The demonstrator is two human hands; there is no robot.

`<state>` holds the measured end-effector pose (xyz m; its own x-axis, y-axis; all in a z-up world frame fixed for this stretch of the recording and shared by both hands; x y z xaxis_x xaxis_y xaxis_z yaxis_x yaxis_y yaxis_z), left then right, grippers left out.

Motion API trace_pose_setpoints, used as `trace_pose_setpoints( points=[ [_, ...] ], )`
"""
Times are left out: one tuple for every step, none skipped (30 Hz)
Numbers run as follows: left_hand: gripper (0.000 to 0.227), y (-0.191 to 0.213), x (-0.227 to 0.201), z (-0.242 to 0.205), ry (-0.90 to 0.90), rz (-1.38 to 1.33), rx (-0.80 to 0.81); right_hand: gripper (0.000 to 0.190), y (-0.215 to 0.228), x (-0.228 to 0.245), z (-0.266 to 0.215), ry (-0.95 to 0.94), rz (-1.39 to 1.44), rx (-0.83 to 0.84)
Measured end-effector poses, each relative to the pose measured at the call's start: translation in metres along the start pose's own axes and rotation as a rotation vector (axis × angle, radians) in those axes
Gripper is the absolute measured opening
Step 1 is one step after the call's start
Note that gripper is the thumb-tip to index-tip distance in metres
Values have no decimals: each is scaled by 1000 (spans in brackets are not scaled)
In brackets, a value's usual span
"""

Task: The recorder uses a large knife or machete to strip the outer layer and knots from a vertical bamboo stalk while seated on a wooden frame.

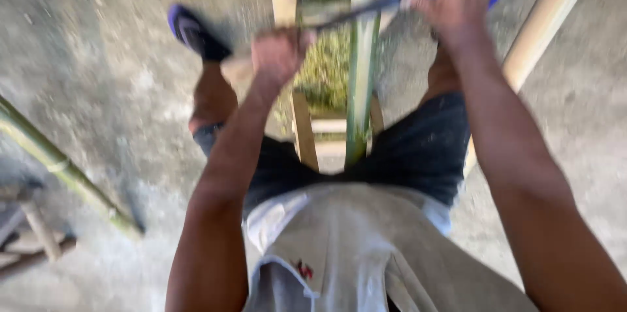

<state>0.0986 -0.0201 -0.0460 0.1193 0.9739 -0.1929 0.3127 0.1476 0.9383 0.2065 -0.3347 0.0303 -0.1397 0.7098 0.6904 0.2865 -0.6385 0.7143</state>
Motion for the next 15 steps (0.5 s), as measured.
trace_pose_setpoints(
  points=[
    [77, 20, -1, 12, -40, 2, -90, 47, 9, 23, -7, 160, -152, -97],
    [78, 30, -5, 5, -71, -2, -145, 47, 5, 43, -31, 300, -293, -162],
    [78, 43, -2, 22, -69, 6, -155, 47, 11, 37, -8, 308, -291, -172],
    [78, 43, -5, 17, -45, 5, -131, 45, 8, 19, -4, 212, -157, -102],
    [77, 43, -8, 13, -21, 5, -107, 43, 3, 0, -1, 112, -24, -34],
    [77, 44, -14, 2, -27, 4, -95, 43, -2, -4, -13, 100, -20, -31],
    [74, 42, -17, -9, -15, 11, -32, 43, -2, -1, -26, 137, -175, -74],
    [71, 50, -16, -2, -2, 29, -14, 42, 4, 5, -18, 203, -342, -148],
    [71, 66, -16, 9, -7, 40, -47, 42, 5, 4, -13, 221, -349, -177],
    [69, 69, -16, 12, 4, 43, 16, 39, -7, -11, -12, 116, -289, -95],
    [67, 70, -17, 15, 16, 46, 80, 37, -21, -27, -12, 12, -228, -12],
    [67, 66, -16, 18, 15, 47, 90, 37, -17, -23, -5, 5, -223, -7],
    [65, 75, -17, 23, 1, 99, -35, 36, -11, -15, 2, 40, -234, -43],
    [63, 83, -19, 26, -12, 148, -152, 37, -5, -9, 10, 71, -244, -72],
    [63, 89, -25, 14, -12, 147, -134, 37, -13, -15, 3, 61, -237, -59]
  ],
)
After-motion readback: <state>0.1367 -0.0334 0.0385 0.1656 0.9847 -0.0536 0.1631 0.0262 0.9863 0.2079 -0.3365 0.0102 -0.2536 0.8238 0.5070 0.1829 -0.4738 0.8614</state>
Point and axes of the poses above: each hand's wrist, its own z-axis towards the middle knuckle, its own y-axis out of the back of the hand, x = y × z, the point moved 10 cm from there along z, towards the middle knuckle, and after that the axes turned 3 degrees about z, right-handed, at the moved point
